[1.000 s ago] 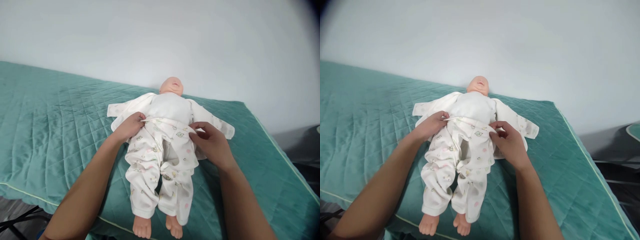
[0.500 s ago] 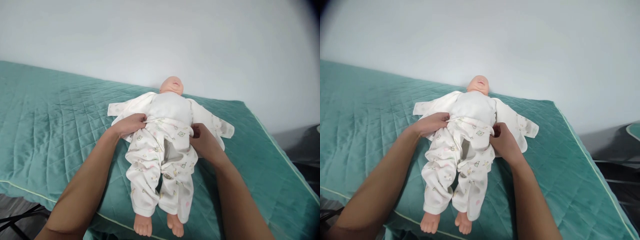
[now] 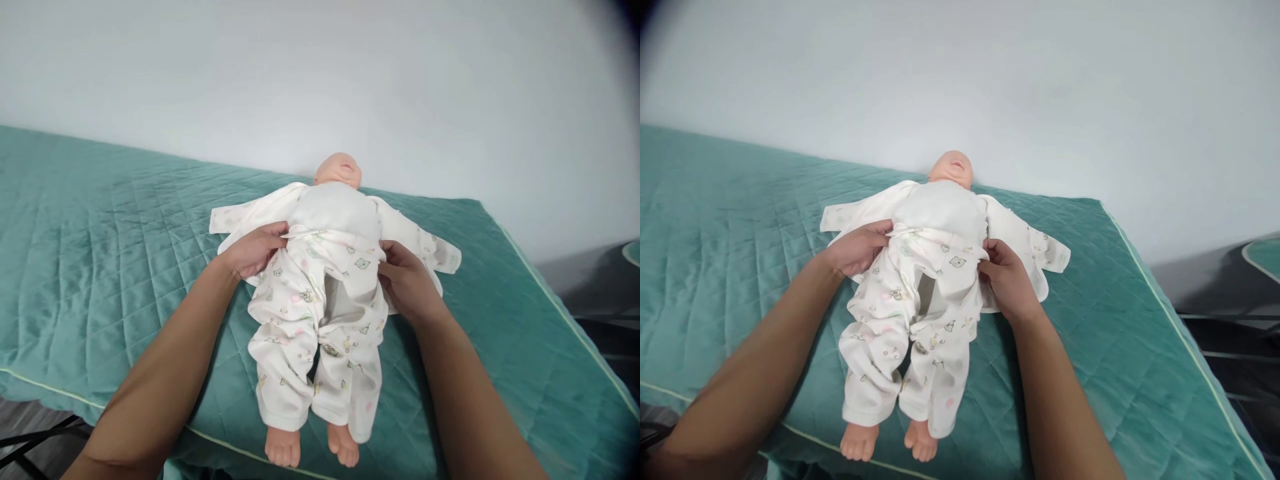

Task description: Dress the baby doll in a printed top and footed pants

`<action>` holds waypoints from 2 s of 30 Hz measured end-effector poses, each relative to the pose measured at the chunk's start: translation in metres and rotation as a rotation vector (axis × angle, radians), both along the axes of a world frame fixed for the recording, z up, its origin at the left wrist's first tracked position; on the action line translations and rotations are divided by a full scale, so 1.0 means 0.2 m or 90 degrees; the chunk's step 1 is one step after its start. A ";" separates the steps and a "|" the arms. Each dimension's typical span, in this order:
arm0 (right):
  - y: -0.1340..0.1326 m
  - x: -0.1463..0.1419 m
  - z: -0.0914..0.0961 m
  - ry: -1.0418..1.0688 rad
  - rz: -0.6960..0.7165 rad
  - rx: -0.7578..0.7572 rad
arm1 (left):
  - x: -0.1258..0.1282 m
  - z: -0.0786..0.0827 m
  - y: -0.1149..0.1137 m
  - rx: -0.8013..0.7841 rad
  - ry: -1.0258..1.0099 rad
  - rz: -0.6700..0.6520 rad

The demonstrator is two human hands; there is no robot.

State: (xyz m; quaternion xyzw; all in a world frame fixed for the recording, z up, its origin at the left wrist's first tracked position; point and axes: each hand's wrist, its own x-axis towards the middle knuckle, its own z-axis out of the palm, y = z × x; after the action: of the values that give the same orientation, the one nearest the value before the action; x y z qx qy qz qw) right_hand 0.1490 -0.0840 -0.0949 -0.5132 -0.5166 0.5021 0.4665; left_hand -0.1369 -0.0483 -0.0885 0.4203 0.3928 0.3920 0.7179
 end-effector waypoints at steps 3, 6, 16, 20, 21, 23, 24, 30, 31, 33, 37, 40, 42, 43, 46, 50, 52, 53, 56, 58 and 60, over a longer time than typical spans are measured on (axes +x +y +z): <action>0.01 0.00 0.00 0.076 -0.008 -0.024 | 0.00 0.01 -0.01 -0.011 -0.010 0.018; 0.00 0.00 0.01 0.057 -0.006 -0.028 | -0.01 0.03 -0.01 -0.022 -0.007 0.018; -0.01 0.02 0.04 -0.012 0.013 -0.033 | -0.06 0.02 0.00 -0.019 0.039 -0.065; -0.01 0.02 0.03 -0.010 0.028 -0.030 | -0.06 0.03 0.00 -0.012 0.048 -0.078; -0.01 0.03 0.04 -0.012 0.031 -0.030 | -0.06 0.03 0.00 -0.013 0.052 -0.077; -0.02 0.03 0.04 -0.015 0.039 -0.033 | -0.05 0.04 0.00 -0.015 0.063 -0.073; -0.02 0.03 0.05 -0.018 0.042 -0.035 | -0.05 0.04 0.00 -0.015 0.070 -0.072; -0.02 0.04 0.07 -0.084 0.065 -0.028 | -0.03 0.02 -0.01 0.062 0.184 -0.067; -0.02 0.04 0.07 -0.098 0.071 -0.019 | -0.03 0.01 -0.01 0.077 0.206 -0.063; -0.02 0.03 0.07 -0.122 0.070 -0.008 | -0.01 0.00 -0.01 0.093 0.233 -0.049; -0.02 0.00 0.07 -0.170 0.009 -0.003 | 0.02 0.02 -0.03 0.106 0.245 -0.027; -0.02 -0.01 0.06 -0.213 -0.020 0.003 | 0.03 0.04 -0.04 0.111 0.252 -0.024; -0.01 -0.01 0.05 -0.219 -0.029 0.002 | 0.03 0.04 -0.04 0.109 0.253 -0.023; -0.01 0.00 0.04 -0.215 -0.035 0.000 | 0.03 0.04 -0.04 0.106 0.253 -0.021; 0.00 0.00 0.02 -0.207 -0.064 -0.010 | 0.03 0.02 -0.03 0.098 0.231 0.016; -0.01 -0.01 0.03 -0.212 -0.119 -0.025 | 0.04 -0.01 -0.03 0.087 0.151 0.083; -0.01 -0.02 0.03 -0.225 -0.143 -0.015 | 0.05 -0.02 -0.04 0.082 0.137 0.097; -0.02 -0.02 0.04 -0.233 -0.151 -0.009 | 0.05 -0.02 -0.04 0.085 0.141 0.099; -0.02 -0.02 0.03 -0.229 -0.155 -0.007 | 0.04 -0.03 -0.04 0.105 0.177 0.096; -0.01 -0.02 0.03 -0.206 -0.140 -0.025 | 0.04 -0.03 -0.04 0.120 0.204 0.104; -0.01 -0.02 0.03 -0.198 -0.127 -0.041 | 0.03 -0.04 -0.03 0.140 0.213 0.125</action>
State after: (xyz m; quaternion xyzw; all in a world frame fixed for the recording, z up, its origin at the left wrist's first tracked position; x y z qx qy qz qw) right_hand 0.1460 -0.0852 -0.0897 -0.6479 -0.5130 0.3841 0.4117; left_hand -0.1305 -0.0548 -0.0959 0.5149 0.5004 0.4249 0.5513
